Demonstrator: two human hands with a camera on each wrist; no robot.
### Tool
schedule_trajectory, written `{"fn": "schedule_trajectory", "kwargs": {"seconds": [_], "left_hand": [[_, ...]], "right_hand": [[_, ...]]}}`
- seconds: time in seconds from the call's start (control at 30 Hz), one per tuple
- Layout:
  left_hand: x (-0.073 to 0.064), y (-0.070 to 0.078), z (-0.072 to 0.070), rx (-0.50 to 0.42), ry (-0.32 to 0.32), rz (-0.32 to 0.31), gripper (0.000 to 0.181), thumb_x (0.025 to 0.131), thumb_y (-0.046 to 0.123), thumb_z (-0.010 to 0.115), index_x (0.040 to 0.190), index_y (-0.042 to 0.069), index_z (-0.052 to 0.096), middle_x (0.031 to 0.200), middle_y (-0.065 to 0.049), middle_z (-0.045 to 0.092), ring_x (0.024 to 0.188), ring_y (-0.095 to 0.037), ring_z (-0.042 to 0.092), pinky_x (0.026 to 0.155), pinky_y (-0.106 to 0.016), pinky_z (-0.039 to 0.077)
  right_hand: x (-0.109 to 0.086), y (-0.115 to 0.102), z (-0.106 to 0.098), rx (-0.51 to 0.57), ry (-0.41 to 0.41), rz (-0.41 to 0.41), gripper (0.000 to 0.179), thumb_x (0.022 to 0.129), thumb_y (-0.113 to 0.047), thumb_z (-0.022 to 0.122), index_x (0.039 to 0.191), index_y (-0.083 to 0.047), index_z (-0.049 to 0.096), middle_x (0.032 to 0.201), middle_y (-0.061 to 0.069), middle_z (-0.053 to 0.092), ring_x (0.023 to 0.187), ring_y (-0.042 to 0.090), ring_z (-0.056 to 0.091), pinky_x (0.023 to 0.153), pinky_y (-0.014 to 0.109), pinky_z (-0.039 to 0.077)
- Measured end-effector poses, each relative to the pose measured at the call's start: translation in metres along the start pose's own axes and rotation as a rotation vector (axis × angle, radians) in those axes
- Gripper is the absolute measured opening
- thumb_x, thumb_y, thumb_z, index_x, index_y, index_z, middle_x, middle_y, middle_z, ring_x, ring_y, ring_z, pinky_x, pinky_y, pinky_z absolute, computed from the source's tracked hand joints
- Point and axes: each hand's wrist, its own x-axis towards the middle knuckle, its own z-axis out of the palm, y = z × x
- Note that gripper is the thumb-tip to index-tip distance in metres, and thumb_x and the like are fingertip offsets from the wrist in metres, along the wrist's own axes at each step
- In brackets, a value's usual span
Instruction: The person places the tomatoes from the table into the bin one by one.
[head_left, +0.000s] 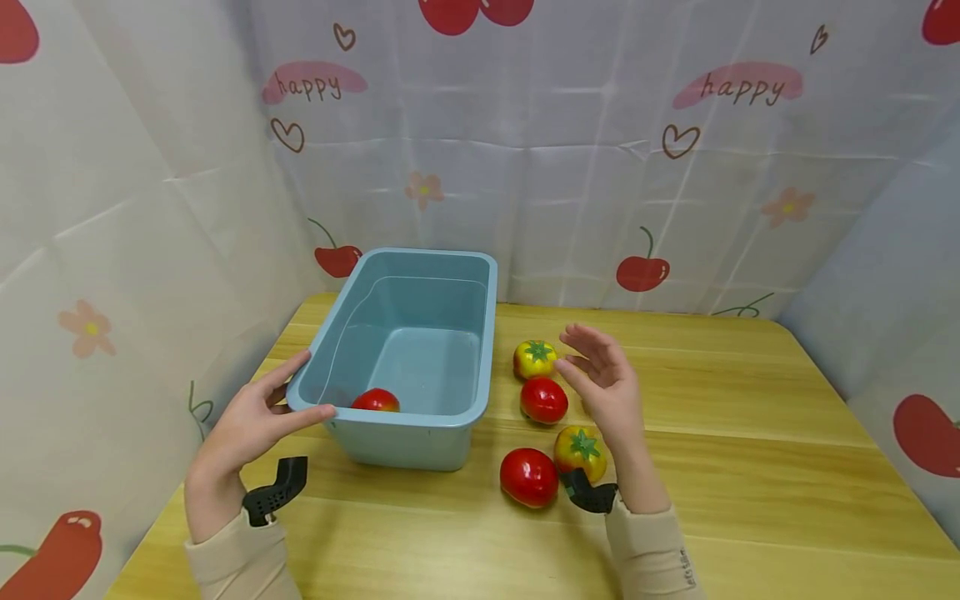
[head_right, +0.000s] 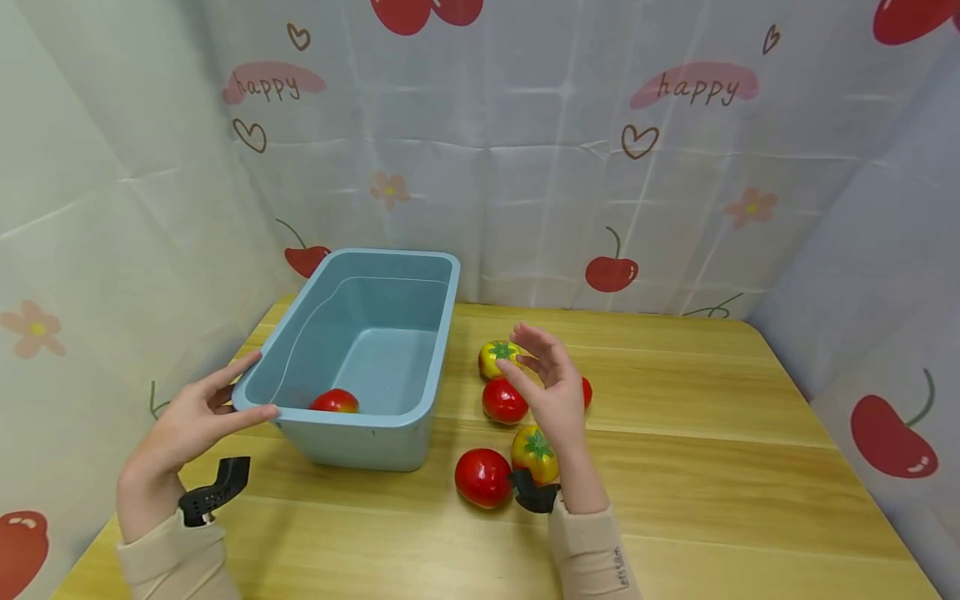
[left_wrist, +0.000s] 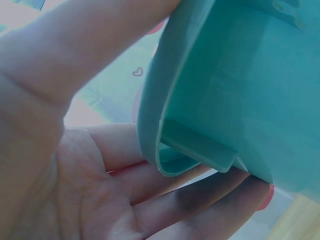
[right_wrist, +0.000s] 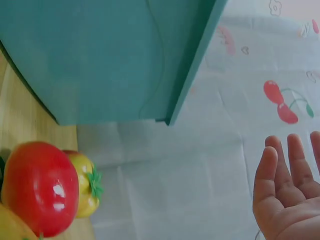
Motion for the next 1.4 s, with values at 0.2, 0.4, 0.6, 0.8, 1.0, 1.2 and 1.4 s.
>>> {"fn": "schedule_trajectory", "kwargs": {"seconds": [0.2,0.4,0.6,0.8,1.0,1.2,1.4], "left_hand": [[0.0,0.0,0.0,0.007,0.001,-0.003,0.086,0.083,0.029,0.073,0.15,0.012,0.022,0.145,-0.015,0.034,0.114,-0.031,0.053,0.077,-0.019,0.049],[0.0,0.0,0.0,-0.015,-0.005,-0.003,0.086,0.083,0.028,0.074,0.15,0.014,0.023,0.143,-0.014,0.037,0.112,-0.026,0.055,0.077,-0.02,0.05],[0.0,-0.001,0.0,-0.018,-0.004,-0.001,0.085,0.083,0.028,0.074,0.15,0.016,0.023,0.143,-0.014,0.037,0.11,-0.021,0.056,0.078,-0.02,0.049],[0.0,-0.001,0.0,-0.008,-0.002,0.006,0.085,0.083,0.027,0.073,0.15,0.015,0.023,0.143,-0.015,0.037,0.108,-0.016,0.056,0.077,-0.02,0.05],[0.0,0.0,0.0,-0.007,-0.001,0.008,0.084,0.083,0.026,0.074,0.15,0.013,0.023,0.143,-0.015,0.037,0.104,-0.012,0.057,0.076,-0.02,0.049],[0.0,0.0,-0.001,0.002,0.0,0.007,0.085,0.083,0.027,0.074,0.15,0.014,0.023,0.144,-0.015,0.036,0.105,-0.012,0.057,0.076,-0.019,0.049],[0.0,-0.001,-0.001,0.007,0.005,0.008,0.085,0.083,0.027,0.074,0.15,0.014,0.024,0.143,-0.014,0.037,0.104,-0.011,0.058,0.076,-0.019,0.049]], "right_hand": [[0.004,0.004,-0.018,-0.029,0.048,0.042,0.046,0.084,0.006,0.065,0.127,0.005,0.05,0.122,0.01,0.058,0.113,0.024,0.054,0.09,0.026,0.046],[0.006,0.011,-0.038,-0.101,0.079,0.115,0.044,0.087,0.0,0.066,0.128,0.002,0.051,0.12,0.001,0.06,0.113,0.022,0.054,0.091,0.022,0.045],[0.007,0.019,-0.056,-0.117,0.131,0.187,0.047,0.087,-0.003,0.066,0.13,0.003,0.049,0.117,-0.003,0.059,0.113,0.021,0.054,0.088,0.019,0.045],[0.008,0.028,-0.072,-0.193,0.187,0.295,0.052,0.086,-0.013,0.07,0.132,-0.001,0.049,0.122,0.0,0.056,0.119,0.023,0.049,0.089,0.017,0.044],[0.006,0.038,-0.086,-0.336,0.175,0.454,0.064,0.085,-0.027,0.071,0.138,-0.005,0.043,0.139,0.011,0.044,0.129,0.025,0.039,0.105,0.038,0.033],[0.0,0.049,-0.098,-0.381,0.106,0.573,0.079,0.085,-0.029,0.072,0.146,-0.004,0.03,0.15,0.015,0.027,0.136,0.033,0.027,0.107,0.048,0.026],[-0.003,0.07,-0.107,-0.406,0.037,0.639,0.084,0.082,-0.03,0.074,0.147,-0.004,0.027,0.151,0.018,0.023,0.136,0.038,0.024,0.107,0.052,0.025]]}}
